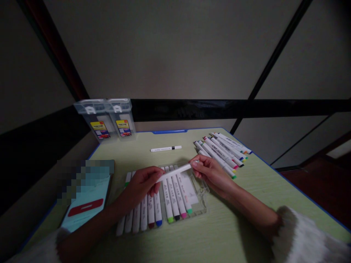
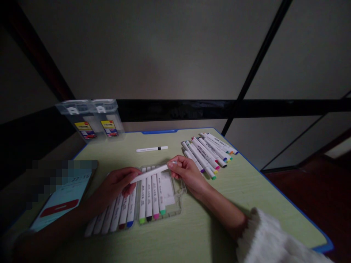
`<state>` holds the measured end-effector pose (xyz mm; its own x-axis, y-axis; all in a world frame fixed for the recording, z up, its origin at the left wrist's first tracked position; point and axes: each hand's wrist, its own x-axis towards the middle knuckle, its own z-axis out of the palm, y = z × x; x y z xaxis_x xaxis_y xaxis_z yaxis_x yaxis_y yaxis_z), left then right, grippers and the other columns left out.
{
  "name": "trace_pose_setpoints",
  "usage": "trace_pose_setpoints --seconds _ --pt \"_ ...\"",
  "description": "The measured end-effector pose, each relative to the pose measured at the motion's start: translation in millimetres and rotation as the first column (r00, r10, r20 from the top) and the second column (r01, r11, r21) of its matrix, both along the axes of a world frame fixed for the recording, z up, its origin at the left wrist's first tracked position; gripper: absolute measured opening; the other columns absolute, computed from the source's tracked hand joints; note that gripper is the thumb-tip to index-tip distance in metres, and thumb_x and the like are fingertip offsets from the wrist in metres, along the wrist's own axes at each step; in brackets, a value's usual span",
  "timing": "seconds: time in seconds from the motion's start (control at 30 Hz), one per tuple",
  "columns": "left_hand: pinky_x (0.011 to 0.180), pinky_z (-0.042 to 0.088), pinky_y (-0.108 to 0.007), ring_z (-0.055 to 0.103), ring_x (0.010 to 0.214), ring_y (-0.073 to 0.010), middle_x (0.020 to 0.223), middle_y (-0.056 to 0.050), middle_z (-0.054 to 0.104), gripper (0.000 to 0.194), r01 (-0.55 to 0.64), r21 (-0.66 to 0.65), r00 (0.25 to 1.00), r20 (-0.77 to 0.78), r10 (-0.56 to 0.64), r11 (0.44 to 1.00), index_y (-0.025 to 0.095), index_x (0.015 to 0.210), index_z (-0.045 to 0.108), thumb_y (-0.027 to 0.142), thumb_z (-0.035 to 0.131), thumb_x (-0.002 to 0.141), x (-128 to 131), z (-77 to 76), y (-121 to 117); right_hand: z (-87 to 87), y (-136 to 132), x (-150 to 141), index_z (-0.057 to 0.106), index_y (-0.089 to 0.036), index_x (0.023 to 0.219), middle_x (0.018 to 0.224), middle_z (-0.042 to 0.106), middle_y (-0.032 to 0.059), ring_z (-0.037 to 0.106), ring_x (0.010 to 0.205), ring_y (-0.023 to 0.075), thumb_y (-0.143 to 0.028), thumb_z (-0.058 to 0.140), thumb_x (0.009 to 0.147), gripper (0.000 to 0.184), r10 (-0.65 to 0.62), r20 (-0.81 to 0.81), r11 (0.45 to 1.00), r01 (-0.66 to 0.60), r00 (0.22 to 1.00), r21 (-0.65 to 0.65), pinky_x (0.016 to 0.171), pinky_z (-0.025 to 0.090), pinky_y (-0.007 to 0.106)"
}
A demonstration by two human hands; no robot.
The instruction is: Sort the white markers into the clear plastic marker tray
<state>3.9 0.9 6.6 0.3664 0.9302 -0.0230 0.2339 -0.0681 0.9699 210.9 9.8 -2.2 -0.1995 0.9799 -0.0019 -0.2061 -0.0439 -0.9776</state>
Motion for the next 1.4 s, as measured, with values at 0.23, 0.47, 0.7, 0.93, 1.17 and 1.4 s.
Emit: trace_pose_setpoints --seconds 0.23,0.47,0.7,0.93,1.17,1.4 --pt "0.040 0.029 -0.019 0.035 0.037 -0.0061 0.041 0.009 0.040 0.022 0.016 0.014 1.000 -0.008 -0.016 1.000 0.015 0.071 0.053 0.034 0.042 0.075 -0.8 -4.1 1.5 -1.4 -0.3 0.4 0.054 -0.014 0.064 0.046 0.047 -0.0059 0.035 0.043 0.0039 -0.034 0.065 0.066 0.023 0.006 0.008 1.000 -0.006 1.000 0.011 0.044 0.025 0.018" --pt "0.042 0.030 -0.019 0.036 0.038 -0.0064 0.042 0.009 0.040 0.023 0.015 0.028 1.000 -0.018 -0.015 0.999 0.015 0.073 0.054 0.034 0.041 0.077 -2.2 -3.9 1.1 -0.5 -0.7 -0.5 0.049 -0.015 0.059 0.045 0.046 -0.0058 0.035 0.043 0.0039 -0.036 0.064 0.067 0.027 0.000 0.028 1.000 -0.001 1.000 0.022 0.044 0.025 0.018" --pt "0.041 0.029 -0.018 0.035 0.038 -0.0058 0.041 0.009 0.040 0.023 0.013 0.019 1.000 -0.007 -0.013 1.000 0.014 0.073 0.053 0.034 0.041 0.076 -0.9 -3.4 2.0 -2.6 -1.5 0.5 0.047 -0.015 0.058 0.045 0.046 -0.0057 0.035 0.043 0.0043 -0.037 0.061 0.069 0.028 0.000 0.054 0.999 -0.003 0.999 0.045 0.044 0.024 0.019" --pt "0.041 0.029 -0.018 0.034 0.037 -0.0054 0.040 0.009 0.039 0.023 0.018 0.021 1.000 -0.015 -0.017 1.000 0.014 0.069 0.052 0.033 0.041 0.076 -0.3 -2.1 0.7 -2.6 -0.4 -0.4 0.045 -0.016 0.054 0.043 0.044 -0.0057 0.031 0.041 0.0044 -0.039 0.059 0.071 0.032 -0.015 0.097 0.998 0.008 0.995 0.068 0.043 0.020 0.021" --pt "0.040 0.028 -0.019 0.034 0.037 -0.0056 0.041 0.009 0.040 0.020 0.030 0.023 1.000 -0.003 -0.030 0.999 0.015 0.072 0.053 0.032 0.043 0.076 -2.9 -6.5 2.5 -2.8 -0.5 -1.4 0.043 -0.016 0.049 0.039 0.040 -0.0066 0.027 0.039 0.0047 -0.041 0.058 0.071 0.036 -0.053 0.153 0.994 0.037 0.987 0.107 0.042 0.018 0.022" --pt "0.039 0.028 -0.019 0.035 0.036 -0.0060 0.040 0.009 0.040 0.020 0.011 0.012 1.000 0.003 -0.011 1.000 0.016 0.071 0.052 0.034 0.045 0.073 -0.5 -3.4 1.5 -1.5 -2.3 -2.9 0.042 -0.017 0.045 0.036 0.038 -0.0065 0.027 0.036 0.0047 -0.043 0.056 0.071 0.040 -0.075 0.183 0.991 0.053 0.980 0.122 0.040 0.018 0.022"
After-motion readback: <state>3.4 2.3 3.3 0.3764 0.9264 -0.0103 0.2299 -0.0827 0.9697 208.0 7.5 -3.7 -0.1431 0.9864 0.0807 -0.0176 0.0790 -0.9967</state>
